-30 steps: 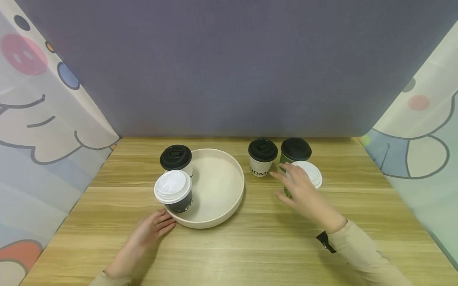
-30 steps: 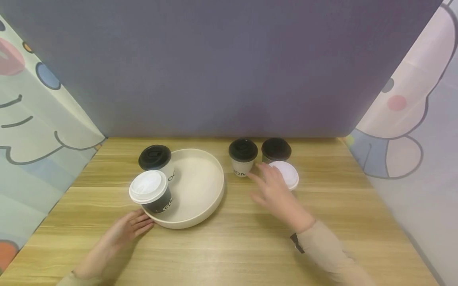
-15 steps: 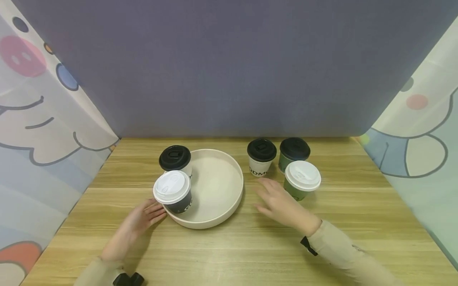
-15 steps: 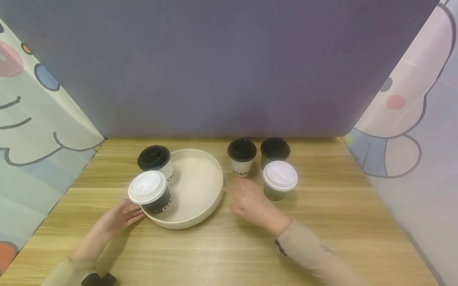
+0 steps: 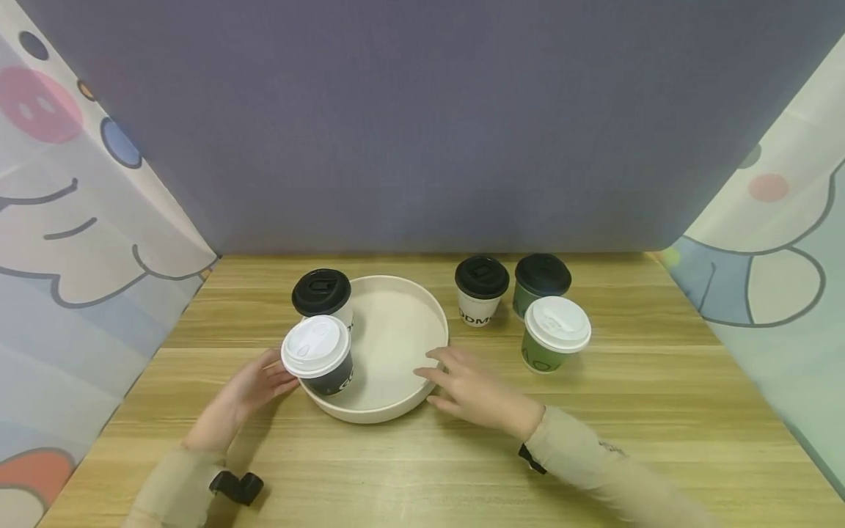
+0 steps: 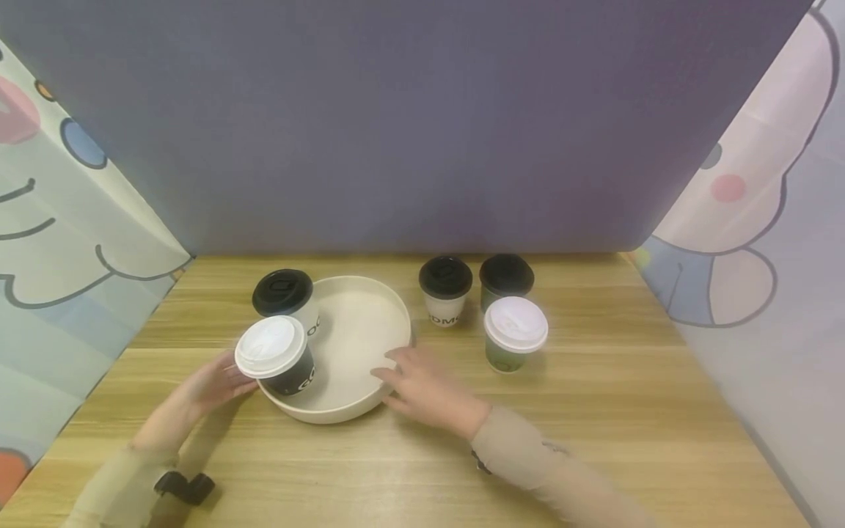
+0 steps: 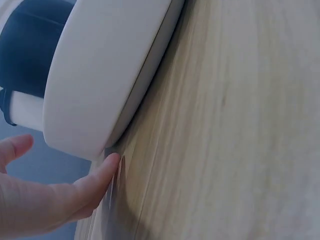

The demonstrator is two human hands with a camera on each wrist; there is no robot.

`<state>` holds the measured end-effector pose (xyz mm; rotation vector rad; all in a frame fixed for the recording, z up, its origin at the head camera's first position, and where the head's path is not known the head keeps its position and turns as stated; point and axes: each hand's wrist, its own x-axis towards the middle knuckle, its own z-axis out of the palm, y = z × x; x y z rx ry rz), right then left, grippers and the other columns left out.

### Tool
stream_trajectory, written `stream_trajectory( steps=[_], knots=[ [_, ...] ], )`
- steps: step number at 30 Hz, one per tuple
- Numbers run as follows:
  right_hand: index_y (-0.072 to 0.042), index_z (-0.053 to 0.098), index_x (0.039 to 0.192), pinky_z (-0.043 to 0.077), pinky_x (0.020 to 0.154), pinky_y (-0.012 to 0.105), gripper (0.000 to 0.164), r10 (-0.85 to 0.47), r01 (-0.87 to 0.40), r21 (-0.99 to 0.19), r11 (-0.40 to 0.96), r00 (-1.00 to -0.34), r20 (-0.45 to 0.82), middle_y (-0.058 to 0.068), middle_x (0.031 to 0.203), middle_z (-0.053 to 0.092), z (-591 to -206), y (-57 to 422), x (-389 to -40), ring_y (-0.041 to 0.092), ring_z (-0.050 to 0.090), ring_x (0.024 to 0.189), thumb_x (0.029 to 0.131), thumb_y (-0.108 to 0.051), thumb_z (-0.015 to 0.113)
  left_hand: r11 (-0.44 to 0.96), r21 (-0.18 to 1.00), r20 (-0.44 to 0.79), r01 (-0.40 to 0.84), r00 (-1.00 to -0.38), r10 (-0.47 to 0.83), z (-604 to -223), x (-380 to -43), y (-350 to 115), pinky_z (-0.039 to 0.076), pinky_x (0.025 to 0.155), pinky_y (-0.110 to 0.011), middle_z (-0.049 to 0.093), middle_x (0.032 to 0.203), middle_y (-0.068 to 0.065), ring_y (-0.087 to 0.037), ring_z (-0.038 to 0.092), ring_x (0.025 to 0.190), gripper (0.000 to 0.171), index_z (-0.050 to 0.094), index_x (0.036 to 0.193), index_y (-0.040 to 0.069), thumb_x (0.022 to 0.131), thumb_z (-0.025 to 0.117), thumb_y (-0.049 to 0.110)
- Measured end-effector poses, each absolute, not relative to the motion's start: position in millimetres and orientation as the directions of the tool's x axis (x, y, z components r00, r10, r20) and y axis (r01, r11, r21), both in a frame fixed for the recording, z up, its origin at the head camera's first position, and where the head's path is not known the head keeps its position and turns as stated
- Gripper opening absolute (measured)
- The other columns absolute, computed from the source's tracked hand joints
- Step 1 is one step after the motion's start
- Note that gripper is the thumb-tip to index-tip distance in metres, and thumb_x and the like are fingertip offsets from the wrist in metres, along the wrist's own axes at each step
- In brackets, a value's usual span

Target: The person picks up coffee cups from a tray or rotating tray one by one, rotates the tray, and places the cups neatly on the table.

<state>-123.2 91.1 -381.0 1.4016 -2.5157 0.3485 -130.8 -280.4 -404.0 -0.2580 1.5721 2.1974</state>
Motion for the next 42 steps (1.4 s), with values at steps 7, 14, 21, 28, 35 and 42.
stream_trajectory(
  steps=[7, 14, 21, 28, 35, 42],
  knots=[
    [-0.015, 0.053, 0.12, 0.038, 0.1, 0.037, 0.041, -0.825, -0.863, -0.085, 0.498, -0.502, 0.258, 0.011, 0.119, 0.049, -383, 75, -119, 0.024, 0.046, 0.111, 0.083, -0.032, 0.059, -0.263, 0.855, -0.384, -0.447, -0.887, 0.258, -406, -141, -283, 0.051, 0.079, -0.026, 0.059, 0.088, -0.001, -0.011, 0.058, 0.084, 0.018, 0.049, 0.094, 0.014, 0.096, 0.032, 0.022],
    [-0.015, 0.06, 0.11, 0.044, 0.092, 0.029, 0.031, -0.848, -0.898, -0.037, 0.439, -0.427, 0.314, 0.006, 0.105, 0.056, -388, 63, -118, 0.018, 0.052, 0.098, 0.081, -0.024, 0.063, -0.277, 0.862, -0.348, -0.425, -0.893, 0.286, -411, -147, -283, 0.052, 0.074, -0.025, 0.061, 0.085, 0.001, -0.01, 0.059, 0.081, 0.028, 0.059, 0.084, 0.019, 0.096, 0.034, 0.022],
    [-0.017, 0.067, 0.098, 0.046, 0.079, 0.017, 0.02, -0.847, -0.906, -0.019, 0.423, -0.403, 0.346, -0.003, 0.089, 0.055, -387, 58, -116, 0.01, 0.051, 0.083, 0.079, -0.017, 0.065, -0.283, 0.86, -0.354, -0.424, -0.896, 0.267, -412, -148, -279, 0.052, 0.072, -0.023, 0.063, 0.08, 0.002, -0.008, 0.06, 0.077, 0.028, 0.061, 0.08, 0.017, 0.095, 0.038, 0.016],
    [-0.017, 0.067, 0.095, 0.046, 0.074, 0.016, 0.026, -0.849, -0.905, 0.008, 0.426, -0.396, 0.349, -0.003, 0.086, 0.054, -387, 58, -115, 0.009, 0.05, 0.08, 0.071, -0.011, 0.07, -0.236, 0.878, -0.362, -0.417, -0.9, 0.242, -411, -148, -277, 0.053, 0.071, -0.024, 0.064, 0.08, 0.002, -0.008, 0.06, 0.077, 0.023, 0.059, 0.08, 0.017, 0.094, 0.041, 0.014],
    [-0.014, 0.067, 0.092, 0.047, 0.074, 0.015, 0.023, -0.833, -0.905, -0.033, 0.424, -0.404, 0.378, -0.002, 0.084, 0.055, -389, 62, -118, 0.01, 0.051, 0.079, 0.07, -0.006, 0.069, -0.249, 0.882, -0.334, -0.4, -0.904, 0.267, -411, -145, -277, 0.053, 0.072, -0.026, 0.064, 0.081, 0.001, -0.009, 0.06, 0.078, 0.018, 0.057, 0.084, 0.017, 0.093, 0.043, 0.011],
    [-0.012, 0.067, 0.09, 0.046, 0.073, 0.015, 0.021, -0.815, -0.895, -0.086, 0.438, -0.435, 0.382, -0.001, 0.085, 0.054, -390, 70, -124, 0.011, 0.051, 0.08, 0.069, -0.007, 0.071, -0.191, 0.907, -0.309, -0.375, -0.901, 0.305, -414, -136, -276, 0.052, 0.079, -0.027, 0.062, 0.087, 0.001, -0.011, 0.059, 0.083, 0.045, 0.024, 0.125, -0.015, 0.094, 0.042, 0.012]
  ],
)
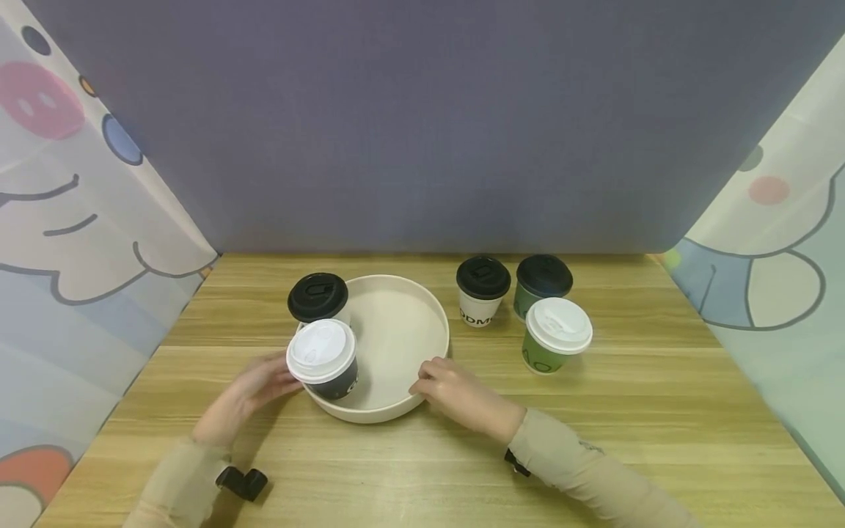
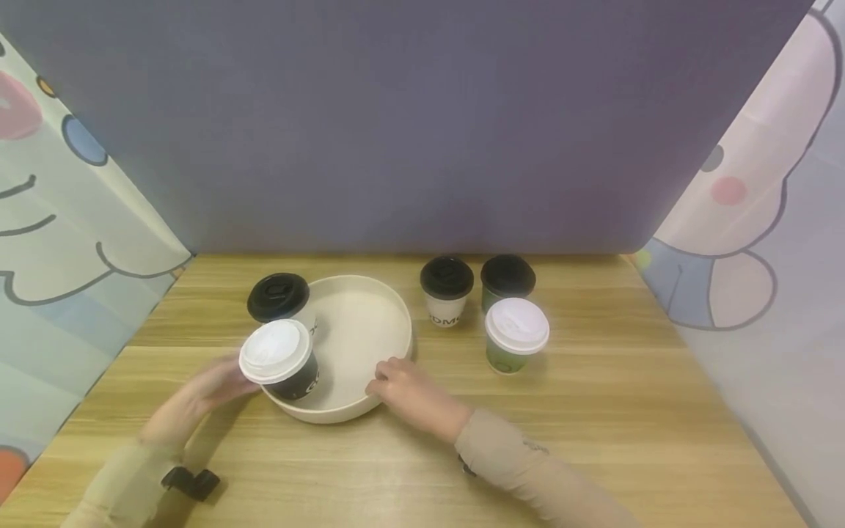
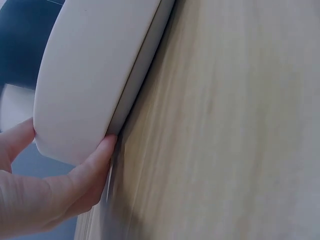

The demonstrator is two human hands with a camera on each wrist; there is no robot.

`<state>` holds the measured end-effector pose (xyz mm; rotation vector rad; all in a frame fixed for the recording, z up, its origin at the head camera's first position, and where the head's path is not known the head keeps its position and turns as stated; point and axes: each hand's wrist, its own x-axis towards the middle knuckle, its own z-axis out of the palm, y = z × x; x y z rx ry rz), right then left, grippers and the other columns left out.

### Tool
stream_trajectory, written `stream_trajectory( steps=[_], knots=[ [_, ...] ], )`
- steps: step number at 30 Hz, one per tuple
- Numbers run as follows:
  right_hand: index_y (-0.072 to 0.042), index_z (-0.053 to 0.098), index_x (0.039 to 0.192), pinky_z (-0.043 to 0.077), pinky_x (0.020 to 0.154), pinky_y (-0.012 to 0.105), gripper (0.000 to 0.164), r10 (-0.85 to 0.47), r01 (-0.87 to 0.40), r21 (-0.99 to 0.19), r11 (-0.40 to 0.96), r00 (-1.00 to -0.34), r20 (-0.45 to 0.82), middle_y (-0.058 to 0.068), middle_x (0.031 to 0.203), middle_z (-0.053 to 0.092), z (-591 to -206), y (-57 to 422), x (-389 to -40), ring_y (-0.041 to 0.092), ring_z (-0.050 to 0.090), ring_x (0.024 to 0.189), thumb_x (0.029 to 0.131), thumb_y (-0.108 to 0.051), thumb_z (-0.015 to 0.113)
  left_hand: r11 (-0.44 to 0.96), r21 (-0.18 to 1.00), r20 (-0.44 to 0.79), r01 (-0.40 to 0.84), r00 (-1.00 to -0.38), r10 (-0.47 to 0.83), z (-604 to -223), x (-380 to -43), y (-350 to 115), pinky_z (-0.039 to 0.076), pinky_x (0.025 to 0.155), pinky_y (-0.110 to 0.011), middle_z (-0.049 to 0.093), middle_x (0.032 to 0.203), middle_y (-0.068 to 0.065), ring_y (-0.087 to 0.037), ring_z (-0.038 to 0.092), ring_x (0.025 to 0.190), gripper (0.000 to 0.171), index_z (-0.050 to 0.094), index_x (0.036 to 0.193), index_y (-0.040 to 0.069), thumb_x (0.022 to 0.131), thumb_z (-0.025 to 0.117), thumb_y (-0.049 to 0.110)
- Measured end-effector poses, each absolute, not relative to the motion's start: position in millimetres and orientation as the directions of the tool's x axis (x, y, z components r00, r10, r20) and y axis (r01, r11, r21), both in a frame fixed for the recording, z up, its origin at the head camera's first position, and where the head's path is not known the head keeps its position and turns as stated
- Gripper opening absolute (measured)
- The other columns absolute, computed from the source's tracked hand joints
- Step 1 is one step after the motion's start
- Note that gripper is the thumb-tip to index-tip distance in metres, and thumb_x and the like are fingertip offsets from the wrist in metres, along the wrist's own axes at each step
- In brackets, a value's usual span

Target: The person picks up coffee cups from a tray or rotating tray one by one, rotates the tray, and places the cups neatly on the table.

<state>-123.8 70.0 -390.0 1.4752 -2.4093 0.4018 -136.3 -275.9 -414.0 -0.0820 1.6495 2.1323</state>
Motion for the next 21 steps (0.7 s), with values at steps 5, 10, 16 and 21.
stream_trajectory(
  steps=[5, 10, 16, 21],
  knots=[
    [-0.01, 0.067, 0.087, 0.047, 0.072, 0.014, 0.018, -0.803, -0.894, -0.124, 0.43, -0.442, 0.401, 0.0, 0.084, 0.054, -391, 77, -130, 0.012, 0.051, 0.08, 0.07, -0.004, 0.07, -0.183, 0.903, -0.327, -0.389, -0.898, 0.293, -414, -128, -270, 0.05, 0.083, -0.029, 0.06, 0.089, 0.0, -0.011, 0.058, 0.086, 0.062, -0.003, 0.13, -0.02, 0.094, 0.038, 0.01],
    [-0.008, 0.067, 0.083, 0.048, 0.07, 0.014, 0.012, -0.791, -0.893, -0.179, 0.413, -0.449, 0.415, 0.002, 0.083, 0.054, -390, 83, -138, 0.013, 0.053, 0.079, 0.074, -0.001, 0.067, -0.184, 0.9, -0.334, -0.395, -0.896, 0.291, -412, -119, -263, 0.049, 0.085, -0.03, 0.059, 0.092, 0.0, -0.011, 0.057, 0.088, 0.067, -0.007, 0.13, -0.019, 0.094, 0.041, 0.01],
    [-0.005, 0.066, 0.082, 0.048, 0.069, 0.012, 0.009, -0.787, -0.874, -0.28, 0.397, -0.481, 0.386, 0.003, 0.083, 0.054, -387, 90, -147, 0.013, 0.054, 0.077, 0.075, 0.0, 0.066, -0.19, 0.891, -0.346, -0.412, -0.889, 0.301, -413, -110, -256, 0.048, 0.088, -0.03, 0.057, 0.094, 0.0, -0.01, 0.056, 0.09, 0.071, -0.01, 0.13, -0.019, 0.093, 0.043, 0.013],
    [-0.004, 0.065, 0.082, 0.049, 0.071, 0.013, 0.008, -0.788, -0.856, -0.33, 0.399, -0.504, 0.355, 0.004, 0.086, 0.054, -384, 95, -154, 0.014, 0.055, 0.078, 0.077, 0.001, 0.064, -0.222, 0.886, -0.34, -0.407, -0.896, 0.286, -414, -101, -248, 0.048, 0.089, -0.031, 0.057, 0.094, 0.0, -0.011, 0.056, 0.09, 0.074, -0.01, 0.129, -0.019, 0.092, 0.045, 0.013]
  ],
)
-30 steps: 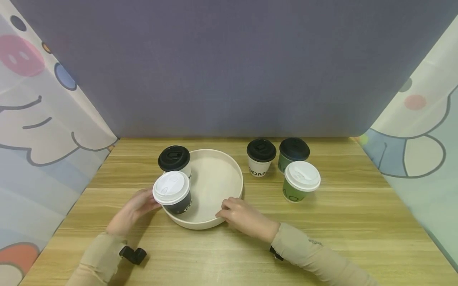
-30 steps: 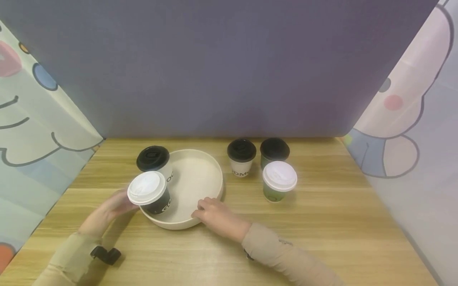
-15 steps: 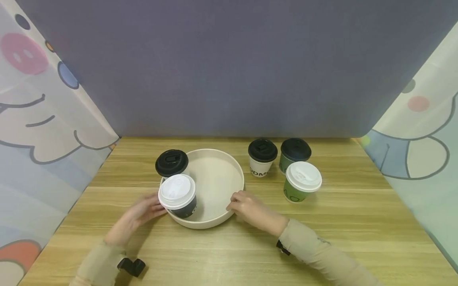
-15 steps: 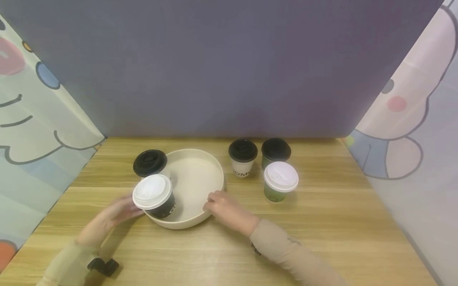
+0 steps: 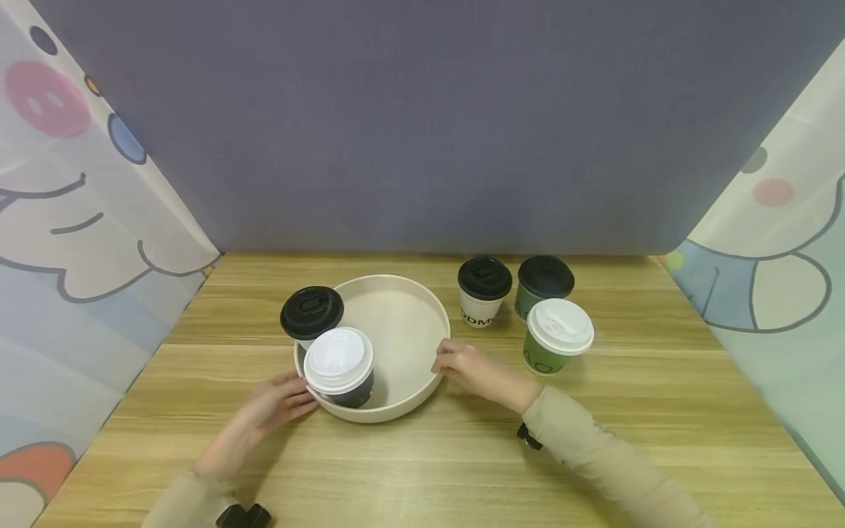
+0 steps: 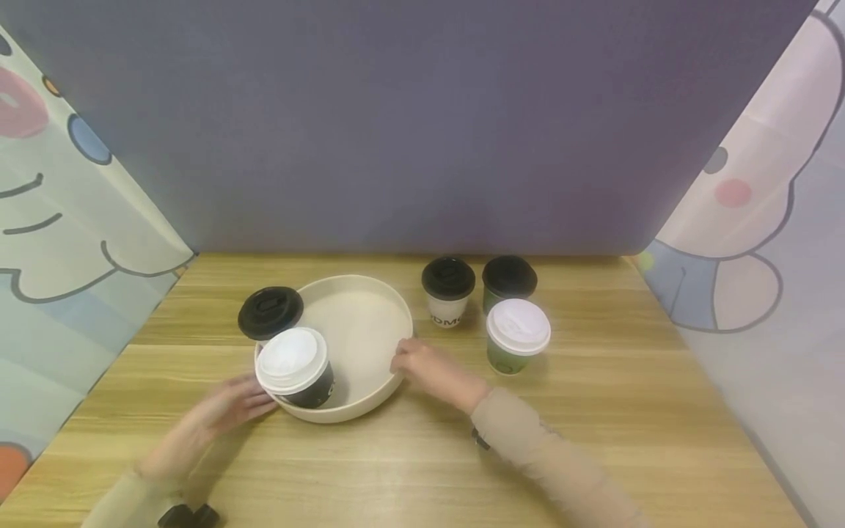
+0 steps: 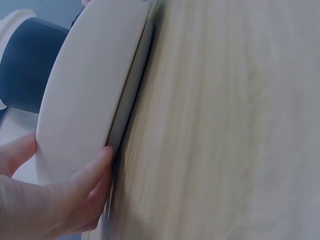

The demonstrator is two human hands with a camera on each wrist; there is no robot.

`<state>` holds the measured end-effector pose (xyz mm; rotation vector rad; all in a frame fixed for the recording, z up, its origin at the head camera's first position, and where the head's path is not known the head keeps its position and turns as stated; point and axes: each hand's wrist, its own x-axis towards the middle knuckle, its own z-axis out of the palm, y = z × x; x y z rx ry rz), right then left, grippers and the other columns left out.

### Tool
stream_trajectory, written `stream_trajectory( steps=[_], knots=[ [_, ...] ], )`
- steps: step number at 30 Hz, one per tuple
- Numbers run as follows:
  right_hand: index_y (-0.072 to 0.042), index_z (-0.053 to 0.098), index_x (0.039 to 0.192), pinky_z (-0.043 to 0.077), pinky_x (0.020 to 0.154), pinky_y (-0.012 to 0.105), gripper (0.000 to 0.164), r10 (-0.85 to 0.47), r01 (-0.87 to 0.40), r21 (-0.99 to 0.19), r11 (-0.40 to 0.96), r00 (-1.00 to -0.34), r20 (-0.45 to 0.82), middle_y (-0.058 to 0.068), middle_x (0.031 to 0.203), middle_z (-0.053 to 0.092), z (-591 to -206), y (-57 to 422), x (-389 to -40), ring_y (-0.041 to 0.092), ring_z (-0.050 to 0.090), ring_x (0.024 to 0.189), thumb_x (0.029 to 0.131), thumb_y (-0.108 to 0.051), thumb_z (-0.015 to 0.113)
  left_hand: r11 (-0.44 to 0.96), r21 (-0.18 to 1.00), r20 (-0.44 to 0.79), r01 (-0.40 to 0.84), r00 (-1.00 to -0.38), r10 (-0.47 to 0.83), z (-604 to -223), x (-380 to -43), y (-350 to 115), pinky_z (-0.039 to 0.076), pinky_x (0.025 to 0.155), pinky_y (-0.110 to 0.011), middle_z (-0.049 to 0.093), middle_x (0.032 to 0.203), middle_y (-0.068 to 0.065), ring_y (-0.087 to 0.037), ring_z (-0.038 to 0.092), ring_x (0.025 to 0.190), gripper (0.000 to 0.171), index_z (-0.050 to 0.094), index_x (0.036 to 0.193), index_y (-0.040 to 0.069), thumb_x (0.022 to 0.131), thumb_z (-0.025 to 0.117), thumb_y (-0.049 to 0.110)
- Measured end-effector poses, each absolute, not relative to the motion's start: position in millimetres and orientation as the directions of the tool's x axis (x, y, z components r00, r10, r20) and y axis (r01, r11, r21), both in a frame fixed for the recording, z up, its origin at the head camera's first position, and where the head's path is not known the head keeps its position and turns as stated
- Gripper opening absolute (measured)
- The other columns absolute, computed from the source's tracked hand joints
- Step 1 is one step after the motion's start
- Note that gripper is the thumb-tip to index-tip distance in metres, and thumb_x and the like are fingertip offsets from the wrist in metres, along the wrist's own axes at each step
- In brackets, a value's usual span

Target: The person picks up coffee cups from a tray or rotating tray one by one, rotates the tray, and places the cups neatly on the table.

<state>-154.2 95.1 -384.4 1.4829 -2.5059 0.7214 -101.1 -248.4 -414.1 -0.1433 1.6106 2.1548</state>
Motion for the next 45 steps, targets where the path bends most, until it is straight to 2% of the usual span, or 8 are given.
stream_trajectory(
  steps=[10, 17, 22, 29, 36, 42, 45],
  knots=[
    [-0.006, 0.064, 0.087, 0.049, 0.075, 0.014, 0.009, -0.779, -0.812, -0.367, 0.455, -0.562, 0.279, 0.003, 0.093, 0.053, -385, 103, -163, 0.013, 0.054, 0.086, 0.08, -0.001, 0.061, -0.21, 0.893, -0.376, -0.399, -0.916, 0.14, -410, -87, -228, 0.048, 0.089, -0.034, 0.058, 0.092, -0.006, -0.014, 0.058, 0.088, 0.067, 0.0, 0.13, -0.02, 0.091, 0.045, 0.01],
    [-0.007, 0.065, 0.09, 0.05, 0.076, 0.017, 0.012, -0.769, -0.805, -0.34, 0.487, -0.579, 0.269, 0.003, 0.094, 0.054, -382, 102, -161, 0.013, 0.055, 0.087, 0.08, -0.002, 0.062, -0.198, 0.892, -0.385, -0.406, -0.913, 0.135, -411, -86, -227, 0.047, 0.09, -0.033, 0.058, 0.092, -0.006, -0.014, 0.057, 0.089, 0.063, 0.005, 0.13, -0.02, 0.091, 0.044, 0.01],
    [-0.008, 0.065, 0.095, 0.05, 0.077, 0.021, 0.017, -0.787, -0.847, -0.202, 0.491, -0.531, 0.313, 0.004, 0.094, 0.055, -383, 96, -154, 0.015, 0.054, 0.087, 0.078, -0.006, 0.065, -0.206, 0.886, -0.386, -0.415, -0.908, 0.165, -413, -88, -232, 0.048, 0.089, -0.032, 0.059, 0.089, -0.004, -0.014, 0.058, 0.087, 0.049, 0.019, 0.122, -0.018, 0.09, 0.043, 0.01],
    [-0.01, 0.065, 0.095, 0.048, 0.084, 0.027, 0.02, -0.821, -0.889, -0.107, 0.445, -0.453, 0.348, 0.005, 0.096, 0.056, -385, 82, -138, 0.019, 0.054, 0.09, 0.076, -0.012, 0.067, -0.204, 0.884, -0.399, -0.42, -0.907, 0.137, -413, -93, -238, 0.048, 0.088, -0.033, 0.059, 0.088, -0.004, -0.014, 0.058, 0.087, 0.048, 0.018, 0.123, -0.016, 0.091, 0.042, 0.012],
    [-0.015, 0.065, 0.096, 0.048, 0.081, 0.023, 0.019, -0.846, -0.91, -0.022, 0.413, -0.393, 0.361, 0.001, 0.095, 0.057, -384, 69, -126, 0.014, 0.054, 0.087, 0.077, -0.015, 0.066, -0.218, 0.884, -0.386, -0.413, -0.909, 0.157, -413, -97, -246, 0.048, 0.089, -0.032, 0.058, 0.09, -0.006, -0.014, 0.058, 0.087, 0.059, 0.004, 0.128, -0.019, 0.091, 0.04, 0.01],
    [-0.014, 0.065, 0.093, 0.048, 0.074, 0.018, 0.016, -0.849, -0.919, -0.008, 0.393, -0.366, 0.382, -0.001, 0.09, 0.056, -386, 61, -120, 0.012, 0.053, 0.081, 0.077, -0.015, 0.066, -0.22, 0.879, -0.399, -0.423, -0.905, 0.147, -411, -100, -249, 0.048, 0.088, -0.032, 0.058, 0.09, -0.006, -0.014, 0.058, 0.087, 0.045, 0.02, 0.122, -0.013, 0.091, 0.042, 0.012],
    [-0.014, 0.065, 0.09, 0.047, 0.07, 0.016, 0.014, -0.85, -0.922, 0.017, 0.386, -0.349, 0.396, -0.002, 0.085, 0.054, -387, 58, -118, 0.011, 0.052, 0.077, 0.076, -0.014, 0.066, -0.213, 0.878, -0.4, -0.428, -0.902, 0.16, -410, -100, -249, 0.047, 0.089, -0.032, 0.058, 0.09, -0.005, -0.014, 0.058, 0.088, 0.045, 0.021, 0.121, -0.014, 0.091, 0.042, 0.012]
  ],
)
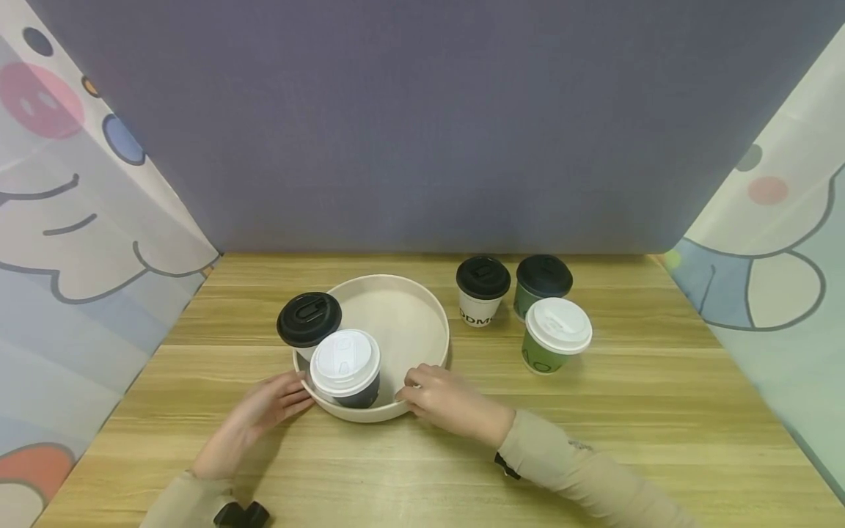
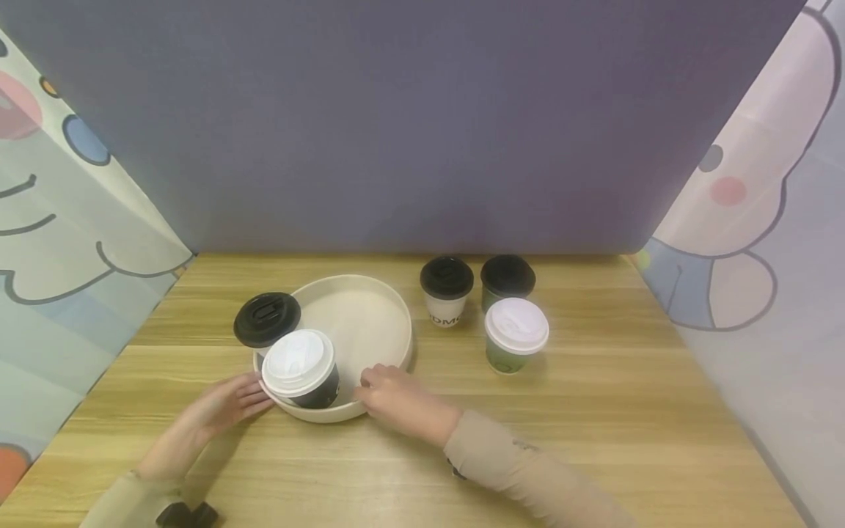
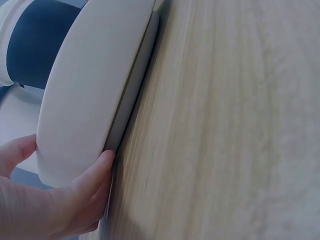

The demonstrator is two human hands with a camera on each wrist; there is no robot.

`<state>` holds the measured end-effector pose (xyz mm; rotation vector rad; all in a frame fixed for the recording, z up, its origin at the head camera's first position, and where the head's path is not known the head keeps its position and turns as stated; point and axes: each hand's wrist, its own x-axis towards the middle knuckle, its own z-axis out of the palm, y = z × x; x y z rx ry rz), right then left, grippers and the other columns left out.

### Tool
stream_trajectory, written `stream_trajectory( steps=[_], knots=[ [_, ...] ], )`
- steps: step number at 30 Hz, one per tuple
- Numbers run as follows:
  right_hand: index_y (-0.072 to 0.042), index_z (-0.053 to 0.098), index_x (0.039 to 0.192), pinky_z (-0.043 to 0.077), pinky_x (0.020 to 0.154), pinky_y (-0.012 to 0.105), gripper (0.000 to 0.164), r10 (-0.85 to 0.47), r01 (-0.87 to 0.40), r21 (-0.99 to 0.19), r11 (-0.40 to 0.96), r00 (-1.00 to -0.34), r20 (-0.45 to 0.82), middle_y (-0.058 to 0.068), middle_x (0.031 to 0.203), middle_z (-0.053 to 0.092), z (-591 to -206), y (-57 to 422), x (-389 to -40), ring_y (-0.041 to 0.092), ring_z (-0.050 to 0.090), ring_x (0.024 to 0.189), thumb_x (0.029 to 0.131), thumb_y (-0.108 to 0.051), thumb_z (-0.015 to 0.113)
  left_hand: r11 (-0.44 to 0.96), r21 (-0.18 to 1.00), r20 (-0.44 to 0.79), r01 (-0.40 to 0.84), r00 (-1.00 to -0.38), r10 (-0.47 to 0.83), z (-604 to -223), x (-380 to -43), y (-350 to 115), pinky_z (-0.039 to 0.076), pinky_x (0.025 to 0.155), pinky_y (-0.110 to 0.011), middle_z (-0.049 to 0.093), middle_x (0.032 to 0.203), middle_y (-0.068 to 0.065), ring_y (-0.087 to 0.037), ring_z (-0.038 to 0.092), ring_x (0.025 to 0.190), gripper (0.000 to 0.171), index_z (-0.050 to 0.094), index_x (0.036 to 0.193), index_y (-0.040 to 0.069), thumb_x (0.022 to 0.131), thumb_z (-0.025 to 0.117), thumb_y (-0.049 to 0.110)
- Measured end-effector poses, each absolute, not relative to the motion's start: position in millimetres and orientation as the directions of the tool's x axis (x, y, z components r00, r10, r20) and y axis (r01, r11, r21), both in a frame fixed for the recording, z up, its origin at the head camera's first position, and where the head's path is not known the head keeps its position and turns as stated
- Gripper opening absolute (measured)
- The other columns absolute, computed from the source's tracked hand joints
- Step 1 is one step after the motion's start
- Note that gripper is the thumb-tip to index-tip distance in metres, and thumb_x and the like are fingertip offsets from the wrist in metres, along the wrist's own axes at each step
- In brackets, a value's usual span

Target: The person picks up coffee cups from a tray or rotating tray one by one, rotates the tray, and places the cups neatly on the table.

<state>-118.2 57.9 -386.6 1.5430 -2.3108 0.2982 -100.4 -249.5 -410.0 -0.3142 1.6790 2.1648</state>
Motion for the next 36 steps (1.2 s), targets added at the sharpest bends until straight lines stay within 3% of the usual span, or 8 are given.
stream_trajectory(
  steps=[8, 14, 18, 28, 36],
  knots=[
    [-0.015, 0.065, 0.086, 0.045, 0.067, 0.015, 0.016, -0.851, -0.914, 0.023, 0.405, -0.368, 0.375, -0.004, 0.081, 0.051, -386, 57, -117, 0.01, 0.049, 0.073, 0.071, -0.012, 0.07, -0.232, 0.873, -0.395, -0.429, -0.901, 0.181, -412, -101, -251, 0.047, 0.09, -0.035, 0.06, 0.091, -0.007, -0.016, 0.058, 0.089, 0.064, 0.003, 0.129, -0.019, 0.091, 0.045, 0.011],
    [-0.015, 0.067, 0.086, 0.045, 0.068, 0.014, 0.011, -0.836, -0.903, -0.025, 0.429, -0.408, 0.367, -0.004, 0.082, 0.052, -386, 63, -120, 0.009, 0.049, 0.075, 0.076, -0.011, 0.066, -0.241, 0.872, -0.387, -0.427, -0.901, 0.195, -413, -98, -248, 0.048, 0.089, -0.034, 0.059, 0.09, -0.007, -0.016, 0.059, 0.088, 0.051, 0.015, 0.124, -0.018, 0.09, 0.043, 0.007],
    [-0.014, 0.066, 0.085, 0.045, 0.067, 0.014, 0.013, -0.824, -0.899, -0.069, 0.432, -0.424, 0.375, -0.003, 0.083, 0.052, -387, 68, -125, 0.01, 0.048, 0.076, 0.073, -0.008, 0.068, -0.258, 0.867, -0.378, -0.427, -0.9, 0.218, -414, -95, -244, 0.049, 0.088, -0.035, 0.059, 0.09, -0.008, -0.017, 0.059, 0.087, 0.041, 0.022, 0.117, -0.016, 0.089, 0.043, 0.004],
    [-0.009, 0.066, 0.08, 0.046, 0.066, 0.013, 0.008, -0.806, -0.91, -0.106, 0.401, -0.406, 0.431, 0.001, 0.082, 0.052, -390, 80, -139, 0.011, 0.05, 0.075, 0.075, -0.004, 0.066, -0.227, 0.875, -0.377, -0.427, -0.896, 0.232, -417, -84, -230, 0.046, 0.091, -0.034, 0.056, 0.094, -0.009, -0.017, 0.058, 0.091, 0.056, 0.012, 0.124, -0.02, 0.088, 0.047, 0.006],
    [-0.009, 0.064, 0.084, 0.048, 0.069, 0.014, 0.011, -0.797, -0.89, -0.183, 0.417, -0.455, 0.397, 0.002, 0.086, 0.053, -388, 90, -145, 0.013, 0.052, 0.078, 0.074, -0.004, 0.068, -0.201, 0.885, -0.381, -0.419, -0.902, 0.202, -414, -76, -215, 0.045, 0.092, -0.032, 0.054, 0.096, -0.009, -0.016, 0.057, 0.092, 0.063, 0.007, 0.128, -0.02, 0.089, 0.046, 0.01]
  ],
)
